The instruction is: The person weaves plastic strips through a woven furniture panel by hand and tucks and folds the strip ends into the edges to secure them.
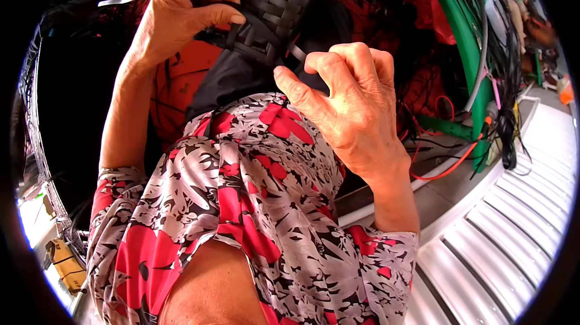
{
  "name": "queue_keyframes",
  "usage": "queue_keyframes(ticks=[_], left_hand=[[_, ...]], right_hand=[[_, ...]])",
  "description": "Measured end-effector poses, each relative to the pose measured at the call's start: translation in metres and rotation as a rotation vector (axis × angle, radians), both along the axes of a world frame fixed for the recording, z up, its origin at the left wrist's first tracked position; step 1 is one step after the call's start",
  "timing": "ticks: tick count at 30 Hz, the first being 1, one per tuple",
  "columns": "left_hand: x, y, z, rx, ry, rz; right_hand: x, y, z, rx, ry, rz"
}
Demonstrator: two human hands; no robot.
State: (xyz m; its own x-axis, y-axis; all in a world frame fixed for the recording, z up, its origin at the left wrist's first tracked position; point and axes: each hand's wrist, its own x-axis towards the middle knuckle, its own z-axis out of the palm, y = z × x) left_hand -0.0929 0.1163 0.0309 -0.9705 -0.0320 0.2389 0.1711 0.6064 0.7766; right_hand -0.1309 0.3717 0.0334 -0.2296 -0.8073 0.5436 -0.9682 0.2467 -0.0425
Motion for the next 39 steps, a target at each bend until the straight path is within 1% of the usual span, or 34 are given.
queue_keyframes(ticks=[1, 2, 3, 4, 5, 7, 9, 10, 11, 12, 13, 14, 15, 17, 18, 19, 21, 22, 23, 24, 25, 27, 28, 29, 30, 31, 32, 33, 35, 37, 39], left_hand=[[0.001, -0.001, 0.002, 0.031, 0.032, -0.032], [0.002, 0.001, 0.004, 0.115, -0.039, 0.011], [0.0, -0.001, 0.008, 0.119, -0.038, 0.015], [-0.002, -0.006, 0.012, 0.092, -0.023, -0.037], [-0.002, -0.009, 0.015, 0.065, -0.007, -0.087], [0.002, -0.011, 0.017, 0.108, -0.049, -0.064], [0.007, -0.012, 0.018, 0.375, -0.154, 0.009], [0.009, -0.012, 0.019, 0.322, -0.121, 0.026], [0.012, -0.01, 0.021, 0.324, -0.114, 0.03], [0.015, -0.007, 0.023, 0.166, 0.022, -0.006], [0.016, -0.006, 0.025, 0.006, 0.158, -0.04], [0.016, -0.009, 0.025, 0.005, 0.166, -0.037], [0.016, -0.014, 0.025, 0.035, 0.12, -0.017], [0.016, -0.023, 0.027, 0.091, 0.027, 0.021], [0.013, -0.023, 0.04, 0.017, 0.0, 0.042], [0.011, -0.033, 0.037, 0.055, 0.012, -0.005], [0.01, -0.042, 0.047, 0.114, 0.021, -0.102], [0.018, -0.03, 0.071, 0.059, -0.088, -0.061], [0.013, -0.044, 0.058, 0.078, -0.004, -0.137], [0.014, -0.045, 0.06, 0.026, 0.054, -0.202], [0.015, -0.045, 0.062, -0.025, 0.112, -0.268], [0.02, -0.047, 0.049, -0.052, 0.049, -0.177], [0.022, -0.048, 0.04, -0.002, -0.031, -0.107], [0.021, -0.05, 0.033, -0.01, -0.059, -0.108], [0.022, -0.051, 0.03, -0.033, -0.103, -0.082], [0.023, -0.052, 0.026, -0.057, -0.147, -0.054], [0.024, -0.052, 0.017, -0.004, -0.092, -0.044], [0.025, -0.05, 0.014, -0.005, -0.096, -0.046], [0.027, -0.044, 0.012, -0.001, -0.013, 0.03], [0.024, -0.042, 0.013, 0.031, 0.021, 0.019], [0.022, -0.039, 0.017, -0.093, 0.142, 0.054]], right_hand=[[0.0, -0.001, -0.002, -0.022, -0.014, 0.016], [0.001, -0.003, -0.002, -0.017, -0.014, 0.02], [0.001, -0.004, -0.003, -0.076, -0.066, 0.062], [0.0, -0.005, -0.002, -0.136, -0.119, 0.106], [0.0, -0.005, 0.0, -0.134, -0.118, 0.111], [0.003, -0.005, 0.01, -0.206, -0.322, 0.191], [0.006, -0.005, 0.022, -0.31, -0.485, 0.266], [0.007, 0.0, 0.032, -0.319, -0.524, 0.297], [0.001, 0.01, 0.041, -0.303, -0.542, 0.363], [-0.006, 0.02, 0.051, -0.284, -0.562, 0.429], [-0.009, 0.026, 0.055, -0.332, -0.606, 0.522], [-0.013, 0.032, 0.059, -0.375, -0.648, 0.618], [-0.01, 0.034, 0.062, -0.512, -0.737, 0.704], [-0.013, 0.058, 0.084, -0.358, -0.941, 0.898], [-0.001, 0.059, 0.083, -0.514, -0.967, 0.865], [-0.001, 0.062, 0.085, -0.496, -0.994, 0.93], [-0.004, 0.06, 0.089, -0.367, -1.192, 1.058], [0.0, 0.059, 0.083, -0.432, -1.217, 1.021], [0.004, 0.06, 0.076, -0.501, -1.243, 0.981], [-0.009, 0.063, 0.074, -0.371, -1.328, 1.038], [-0.019, 0.062, 0.069, -0.294, -1.324, 1.085], [-0.015, 0.067, 0.049, -0.425, -1.4, 0.996], [-0.013, 0.07, 0.045, -0.454, -1.425, 0.974], [-0.011, 0.072, 0.042, -0.483, -1.452, 0.95], [-0.008, 0.074, 0.038, -0.525, -1.404, 0.88], [-0.005, 0.079, 0.037, -0.532, -1.395, 0.742], [-0.001, 0.082, 0.034, -0.579, -1.378, 0.657], [0.0, 0.085, 0.031, -0.625, -1.36, 0.571], [-0.002, 0.088, 0.029, -0.667, -1.253, 0.482], [-0.003, 0.101, 0.024, -0.816, -1.429, 0.395], [0.001, 0.1, 0.022, -0.771, -1.516, 0.384]])
